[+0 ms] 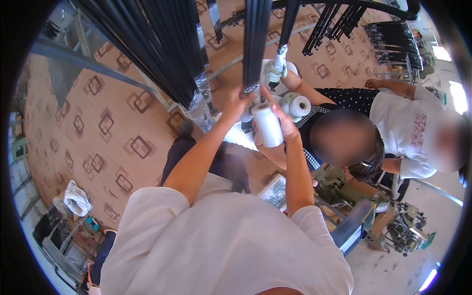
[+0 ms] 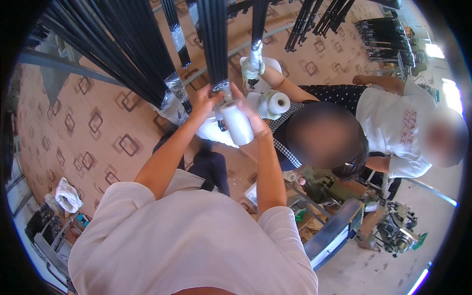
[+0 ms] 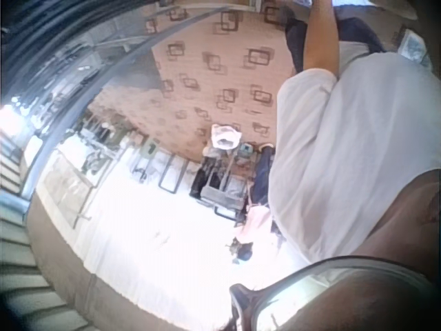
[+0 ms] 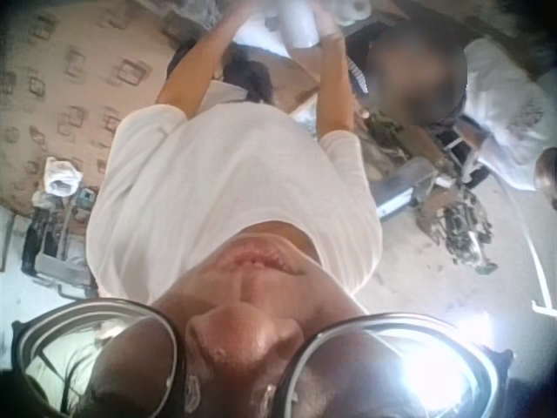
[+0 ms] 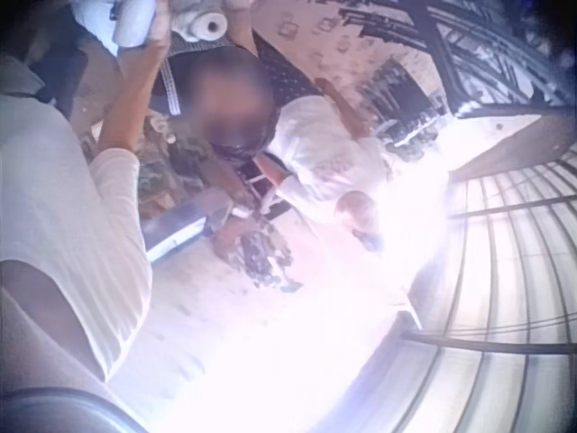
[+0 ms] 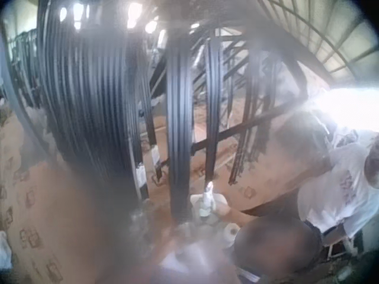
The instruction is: The person takes sheets of protective foam from a pink bowl and wraps them around the joints of black metal frames hanging on a rack. The person then uses a roll of plastic film to secure the foam wrapping onto the frames.
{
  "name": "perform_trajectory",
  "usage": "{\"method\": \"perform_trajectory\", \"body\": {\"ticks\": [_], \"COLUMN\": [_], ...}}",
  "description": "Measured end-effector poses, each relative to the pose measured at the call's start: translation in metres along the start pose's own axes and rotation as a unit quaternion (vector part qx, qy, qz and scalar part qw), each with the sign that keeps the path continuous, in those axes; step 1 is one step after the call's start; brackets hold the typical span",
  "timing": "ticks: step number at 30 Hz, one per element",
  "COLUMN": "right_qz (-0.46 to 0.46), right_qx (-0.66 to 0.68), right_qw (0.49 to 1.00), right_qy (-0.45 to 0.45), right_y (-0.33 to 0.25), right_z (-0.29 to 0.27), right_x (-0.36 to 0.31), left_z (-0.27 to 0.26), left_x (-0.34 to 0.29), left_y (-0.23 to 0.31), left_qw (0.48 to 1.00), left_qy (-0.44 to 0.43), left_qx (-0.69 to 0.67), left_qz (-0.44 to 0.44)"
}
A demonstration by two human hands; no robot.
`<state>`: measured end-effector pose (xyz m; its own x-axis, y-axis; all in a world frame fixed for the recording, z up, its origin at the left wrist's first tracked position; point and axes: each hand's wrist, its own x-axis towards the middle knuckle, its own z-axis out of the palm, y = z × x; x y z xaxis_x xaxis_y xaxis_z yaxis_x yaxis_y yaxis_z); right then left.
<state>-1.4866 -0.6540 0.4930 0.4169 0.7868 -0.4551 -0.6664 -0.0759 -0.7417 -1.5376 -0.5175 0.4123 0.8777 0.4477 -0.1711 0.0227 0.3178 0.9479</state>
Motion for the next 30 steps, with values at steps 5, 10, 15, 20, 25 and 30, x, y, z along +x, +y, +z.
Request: {"method": "perform_trajectory", "body": {"ticks": [5,10,15,20,25,30], "right_qz": [-0.069,-0.099,-0.120,-0.196,-0.186,-0.153], "right_qx": [0.134,0.394,0.591,0.517,0.386,0.529], "right_qw": [0.988,0.906,0.777,0.790,0.822,0.786], "right_qy": [-0.005,-0.118,-0.180,-0.266,-0.376,-0.280], "right_y": [0.041,0.085,0.078,0.005,0.033,0.101], "right_z": [0.003,0.011,0.012,0.016,0.011,-0.004], "right_x": [-0.008,0.000,0.014,0.032,0.006,0.003], "left_z": [-0.016,-0.015,-0.019,-0.017,-0.012,-0.026], "left_x": [0.007,0.004,0.000,-0.003,-0.003,0.002], "left_y": [-0.002,0.018,0.017,0.019,0.033,0.013], "left_qw": [0.995,0.997,0.995,0.996,0.981,0.990], "left_qy": [0.006,0.026,0.005,-0.049,-0.020,-0.065], "left_qx": [0.097,0.061,0.064,0.035,0.106,0.052], "left_qz": [-0.037,-0.035,-0.081,-0.063,-0.164,-0.113]}}
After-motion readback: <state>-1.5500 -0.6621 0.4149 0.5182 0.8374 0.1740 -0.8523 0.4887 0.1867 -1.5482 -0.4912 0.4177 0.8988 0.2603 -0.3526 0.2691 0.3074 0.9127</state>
